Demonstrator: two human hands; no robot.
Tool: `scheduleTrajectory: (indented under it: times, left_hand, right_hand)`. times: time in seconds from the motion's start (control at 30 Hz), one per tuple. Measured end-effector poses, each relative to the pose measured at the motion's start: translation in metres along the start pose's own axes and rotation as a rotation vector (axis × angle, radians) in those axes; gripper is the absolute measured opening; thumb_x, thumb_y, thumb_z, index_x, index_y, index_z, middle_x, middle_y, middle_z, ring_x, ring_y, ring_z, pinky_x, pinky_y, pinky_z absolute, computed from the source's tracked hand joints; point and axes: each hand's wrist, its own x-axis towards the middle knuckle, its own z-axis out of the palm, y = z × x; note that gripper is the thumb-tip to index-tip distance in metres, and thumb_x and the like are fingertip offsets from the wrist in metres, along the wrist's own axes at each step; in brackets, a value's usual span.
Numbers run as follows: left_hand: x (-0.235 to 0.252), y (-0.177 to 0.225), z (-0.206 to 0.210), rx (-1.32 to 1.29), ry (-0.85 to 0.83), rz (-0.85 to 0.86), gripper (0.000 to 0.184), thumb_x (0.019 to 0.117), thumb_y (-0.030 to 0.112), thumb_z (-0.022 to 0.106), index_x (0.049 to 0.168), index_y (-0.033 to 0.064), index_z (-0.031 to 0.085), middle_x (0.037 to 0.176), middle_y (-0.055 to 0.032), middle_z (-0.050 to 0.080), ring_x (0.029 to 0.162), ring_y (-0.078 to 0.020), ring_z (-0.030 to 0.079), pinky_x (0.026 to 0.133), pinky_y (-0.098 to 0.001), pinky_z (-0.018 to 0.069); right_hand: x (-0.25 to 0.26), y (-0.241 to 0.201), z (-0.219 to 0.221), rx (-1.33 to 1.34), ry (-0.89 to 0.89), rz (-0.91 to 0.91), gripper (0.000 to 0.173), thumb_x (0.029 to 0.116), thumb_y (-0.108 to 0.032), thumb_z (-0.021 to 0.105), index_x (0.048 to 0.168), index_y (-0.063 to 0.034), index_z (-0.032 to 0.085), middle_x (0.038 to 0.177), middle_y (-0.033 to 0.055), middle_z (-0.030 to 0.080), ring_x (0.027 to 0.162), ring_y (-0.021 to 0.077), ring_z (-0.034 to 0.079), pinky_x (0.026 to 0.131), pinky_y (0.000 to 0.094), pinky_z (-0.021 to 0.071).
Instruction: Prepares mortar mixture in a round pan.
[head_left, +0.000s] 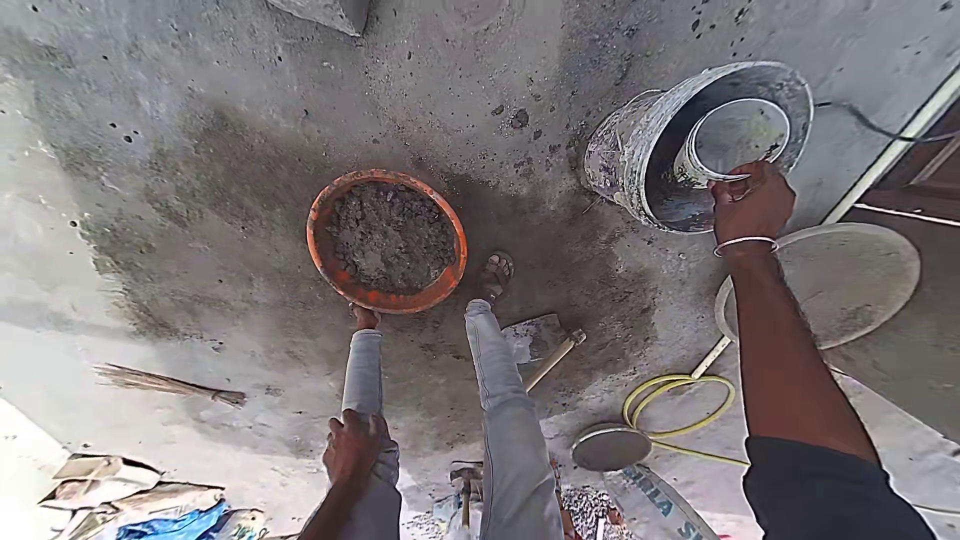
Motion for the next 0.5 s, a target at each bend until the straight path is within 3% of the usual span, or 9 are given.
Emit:
scheduleTrajectory:
  times: [0.17, 0.33, 0.5]
  left_hand:
    - [0.005, -0.008, -0.004, 0.04, -0.024, 0.023, 0.062, 0.0979, 0.054, 0.053, 0.141, 0.009, 0.055, 0.147, -0.0251, 0.05, 0.122, -0.0407, 0.062, 0.094, -0.056, 0.0542]
    - [0.011, -0.02, -0.005, 0.003, -0.071, 0.017, 0.061, 0.0999, 0.049, 0.051, 0.145, 0.0073, 0.052, 0.15, -0.0249, 0.048, 0.122, -0.0401, 0.062, 0.096, -0.0553, 0.0534]
    - [0.018, -0.027, 0.0, -0.037, -0.092, 0.011, 0.061, 0.1005, 0.048, 0.051, 0.146, 0.007, 0.051, 0.151, -0.023, 0.047, 0.122, -0.0395, 0.062, 0.095, -0.0536, 0.0542]
  right_hand:
    - [-0.125, -0.037, -0.029, -0.101, 0.056, -0.158, 0.035, 0.1054, -0.026, 0.061, 0.126, 0.0024, 0.061, 0.118, 0.0337, 0.062, 0.112, 0.0541, 0.062, 0.089, 0.0701, 0.0472]
    - [-0.227, -0.127, 0.019, -0.121, -0.185, -0.375, 0.035, 0.0988, -0.029, 0.072, 0.114, 0.0027, 0.067, 0.103, 0.0312, 0.065, 0.093, 0.0513, 0.067, 0.074, 0.0657, 0.0517]
    - [-0.276, -0.264, 0.119, -0.208, -0.735, -0.512, 0.048, 0.0995, -0.044, 0.068, 0.126, -0.0042, 0.067, 0.12, 0.0245, 0.067, 0.109, 0.0419, 0.067, 0.091, 0.0571, 0.0545]
